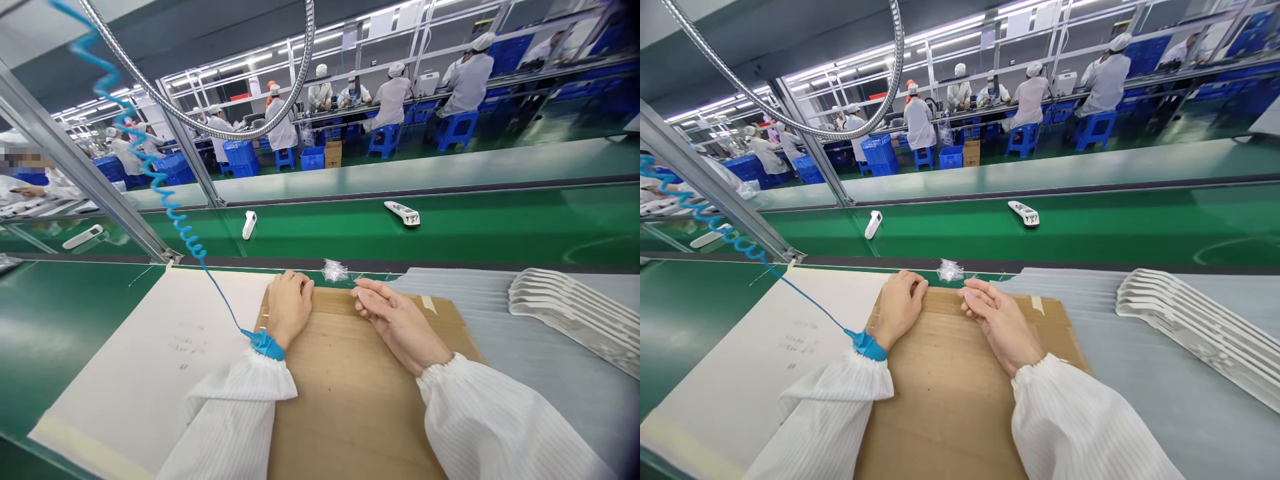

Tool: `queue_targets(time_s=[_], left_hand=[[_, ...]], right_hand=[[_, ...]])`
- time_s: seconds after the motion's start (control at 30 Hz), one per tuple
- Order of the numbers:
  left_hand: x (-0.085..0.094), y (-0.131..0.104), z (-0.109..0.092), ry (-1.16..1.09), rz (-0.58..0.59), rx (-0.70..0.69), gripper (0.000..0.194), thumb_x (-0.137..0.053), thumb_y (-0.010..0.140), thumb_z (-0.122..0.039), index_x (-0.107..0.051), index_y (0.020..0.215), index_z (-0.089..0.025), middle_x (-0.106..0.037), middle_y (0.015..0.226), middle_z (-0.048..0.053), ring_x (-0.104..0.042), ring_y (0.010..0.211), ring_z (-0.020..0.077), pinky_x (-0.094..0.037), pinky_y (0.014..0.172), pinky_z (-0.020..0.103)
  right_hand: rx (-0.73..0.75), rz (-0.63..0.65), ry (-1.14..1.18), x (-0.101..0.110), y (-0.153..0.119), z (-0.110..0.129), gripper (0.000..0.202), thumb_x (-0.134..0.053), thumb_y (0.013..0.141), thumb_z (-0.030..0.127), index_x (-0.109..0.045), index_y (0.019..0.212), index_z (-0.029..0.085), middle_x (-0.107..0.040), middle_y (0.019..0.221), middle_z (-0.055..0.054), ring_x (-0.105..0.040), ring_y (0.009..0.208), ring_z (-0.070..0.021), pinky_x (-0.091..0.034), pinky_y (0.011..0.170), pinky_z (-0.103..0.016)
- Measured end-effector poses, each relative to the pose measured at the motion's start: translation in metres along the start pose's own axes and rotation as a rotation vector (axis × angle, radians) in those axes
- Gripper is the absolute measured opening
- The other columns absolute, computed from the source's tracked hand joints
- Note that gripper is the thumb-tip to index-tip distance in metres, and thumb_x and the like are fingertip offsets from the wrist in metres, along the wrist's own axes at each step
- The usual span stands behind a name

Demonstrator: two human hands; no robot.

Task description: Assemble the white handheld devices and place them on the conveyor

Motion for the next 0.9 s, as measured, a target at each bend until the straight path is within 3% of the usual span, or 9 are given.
queue_targets(time_s=[0.43,0.57,0.7,0.9], left_hand=[[0.0039,-0.0028,-0.0027,-0.004,0.003,0.003,0.022,-0.05,0.099,-0.029,-0.07,0.092,-0.02,-0.068,0.103,0.006,-0.057,0.097,0.0245,-0.042,0.085,0.039],[0.0048,-0.0041,-0.0031,0.01,-0.001,0.027,0.022,-0.051,0.098,-0.03,-0.069,0.09,-0.021,-0.068,0.103,0.005,-0.057,0.098,0.0247,-0.042,0.085,0.039],[0.0052,-0.0042,-0.0029,0.024,0.011,0.028,0.024,-0.05,0.099,-0.032,-0.07,0.092,-0.022,-0.068,0.105,0.005,-0.057,0.099,0.0245,-0.043,0.085,0.039],[0.0069,-0.0049,-0.0048,-0.004,-0.008,0.004,0.022,-0.051,0.097,-0.029,-0.071,0.091,-0.021,-0.069,0.102,0.006,-0.059,0.098,0.0235,-0.043,0.088,0.037]], right_hand=[[-0.043,-0.024,-0.072,0.0032,-0.0006,0.0003,0.041,-0.089,0.069,0.038,-0.072,0.104,0.022,-0.071,0.097,-0.003,-0.059,0.081,-0.0111,-0.054,0.073,-0.016],[-0.078,-0.045,-0.074,0.005,0.0004,-0.002,0.053,-0.096,0.056,0.037,-0.073,0.103,0.025,-0.071,0.098,-0.002,-0.063,0.085,-0.0133,-0.058,0.074,-0.015],[-0.078,-0.088,-0.064,0.0087,0.0041,-0.0057,0.063,-0.1,0.043,0.031,-0.074,0.101,0.028,-0.07,0.11,-0.002,-0.065,0.103,-0.0181,-0.059,0.082,-0.014],[-0.052,-0.018,-0.037,0.0056,0.0001,-0.0039,0.055,-0.097,0.052,0.025,-0.072,0.101,0.026,-0.071,0.104,-0.002,-0.065,0.103,-0.0154,-0.055,0.089,-0.018]])
Point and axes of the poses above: each hand's wrist, its own y-axis towards the middle knuckle, its own x-axis out of the back of the hand, z = x × y, the point moved 3 cm from there along y, towards the middle knuckle
